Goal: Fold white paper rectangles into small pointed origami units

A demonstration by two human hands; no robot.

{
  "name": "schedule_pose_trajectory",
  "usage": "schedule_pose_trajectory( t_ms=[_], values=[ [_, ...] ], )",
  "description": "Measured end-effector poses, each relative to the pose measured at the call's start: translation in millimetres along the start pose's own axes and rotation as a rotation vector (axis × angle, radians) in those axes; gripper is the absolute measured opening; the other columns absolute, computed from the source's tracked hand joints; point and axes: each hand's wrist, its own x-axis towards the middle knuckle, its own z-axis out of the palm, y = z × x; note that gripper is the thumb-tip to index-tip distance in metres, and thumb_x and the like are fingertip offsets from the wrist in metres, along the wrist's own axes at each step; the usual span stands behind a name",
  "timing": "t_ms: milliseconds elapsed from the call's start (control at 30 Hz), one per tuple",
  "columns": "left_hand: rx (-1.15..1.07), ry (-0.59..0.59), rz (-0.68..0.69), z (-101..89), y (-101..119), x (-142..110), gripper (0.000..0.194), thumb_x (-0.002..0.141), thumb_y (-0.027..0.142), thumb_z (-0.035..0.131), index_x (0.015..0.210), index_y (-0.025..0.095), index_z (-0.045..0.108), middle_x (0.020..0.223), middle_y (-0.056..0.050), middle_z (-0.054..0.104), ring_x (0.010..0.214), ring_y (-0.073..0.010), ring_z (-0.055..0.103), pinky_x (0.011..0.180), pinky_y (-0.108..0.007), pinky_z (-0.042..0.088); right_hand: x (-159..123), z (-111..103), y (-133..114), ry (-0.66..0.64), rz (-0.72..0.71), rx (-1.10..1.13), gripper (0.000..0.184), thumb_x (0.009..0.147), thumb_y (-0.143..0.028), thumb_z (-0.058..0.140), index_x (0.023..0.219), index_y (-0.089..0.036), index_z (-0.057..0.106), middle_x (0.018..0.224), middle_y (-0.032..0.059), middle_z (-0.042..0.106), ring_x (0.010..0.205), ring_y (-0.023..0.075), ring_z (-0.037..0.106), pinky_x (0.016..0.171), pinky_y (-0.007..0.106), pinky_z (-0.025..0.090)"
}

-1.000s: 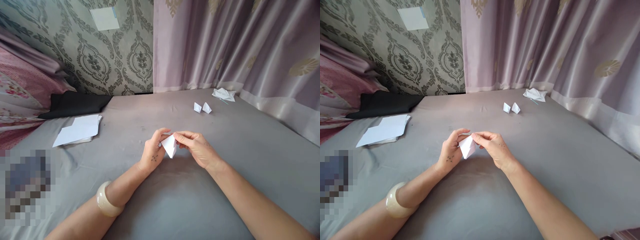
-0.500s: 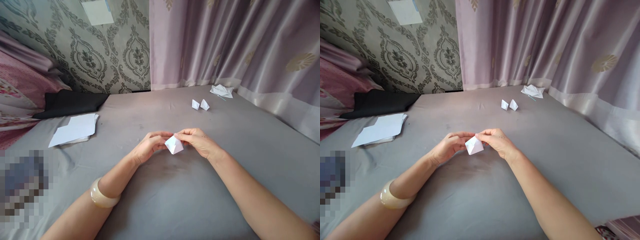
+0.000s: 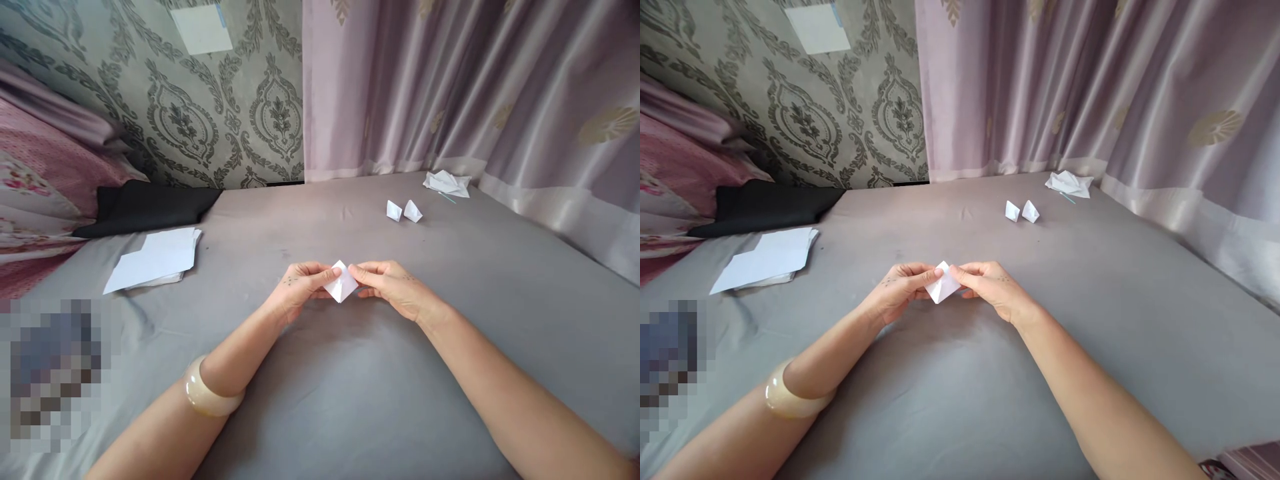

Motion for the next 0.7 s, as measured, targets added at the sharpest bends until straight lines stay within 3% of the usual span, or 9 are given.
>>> schedule_pose_trajectory(
  t_ms=[100, 333, 567, 700],
  values=[
    [-0.004, 0.009, 0.002, 0.7, 0.0, 0.3, 0.028, 0.07, 0.039, 0.077, 0.08, 0.014, 0.074, 0.082, -0.009, 0.072, 0.076, -0.0181, 0.066, 0.072, -0.033, 0.055, 0.7, 1.2, 2.9, -0.049, -0.017, -0.008, 0.039, 0.077, -0.049, 0.068, 0.104, -0.022, 0.073, 0.106, 0.0076, 0.071, 0.101, 0.0202, 0.062, 0.084, 0.033, 0.049],
    [0.011, 0.022, 0.02, 1.3, -1.6, 0.9, 0.028, 0.066, 0.038, 0.08, 0.078, 0.014, 0.075, 0.082, -0.01, 0.072, 0.079, -0.0212, 0.067, 0.071, -0.034, 0.056, 2.7, 1.4, 6.1, -0.029, 0.017, 0.005, 0.033, 0.075, -0.045, 0.071, 0.095, -0.019, 0.075, 0.097, 0.0073, 0.073, 0.087, 0.0159, 0.064, 0.075, 0.028, 0.05],
    [0.013, -0.028, 0.005, -0.6, -2.5, -0.5, 0.028, 0.07, 0.04, 0.076, 0.081, 0.014, 0.075, 0.083, -0.011, 0.072, 0.077, -0.0203, 0.066, 0.067, -0.031, 0.054, 4.3, 0.2, 8.1, -0.006, 0.072, 0.013, 0.029, 0.071, -0.045, 0.075, 0.084, -0.018, 0.076, 0.08, 0.0055, 0.072, 0.068, 0.0106, 0.059, 0.059, 0.022, 0.047],
    [0.094, 0.023, 0.071, 4.1, -6.6, -0.3, 0.032, 0.073, 0.044, 0.072, 0.079, 0.013, 0.072, 0.072, -0.007, 0.069, 0.064, -0.0153, 0.062, 0.058, -0.026, 0.048, 3.5, 3.8, 8.1, -0.02, 0.078, 0.03, 0.03, 0.067, -0.045, 0.078, 0.078, -0.018, 0.075, 0.075, 0.0037, 0.07, 0.067, 0.0106, 0.06, 0.058, 0.022, 0.047]
  ],
)
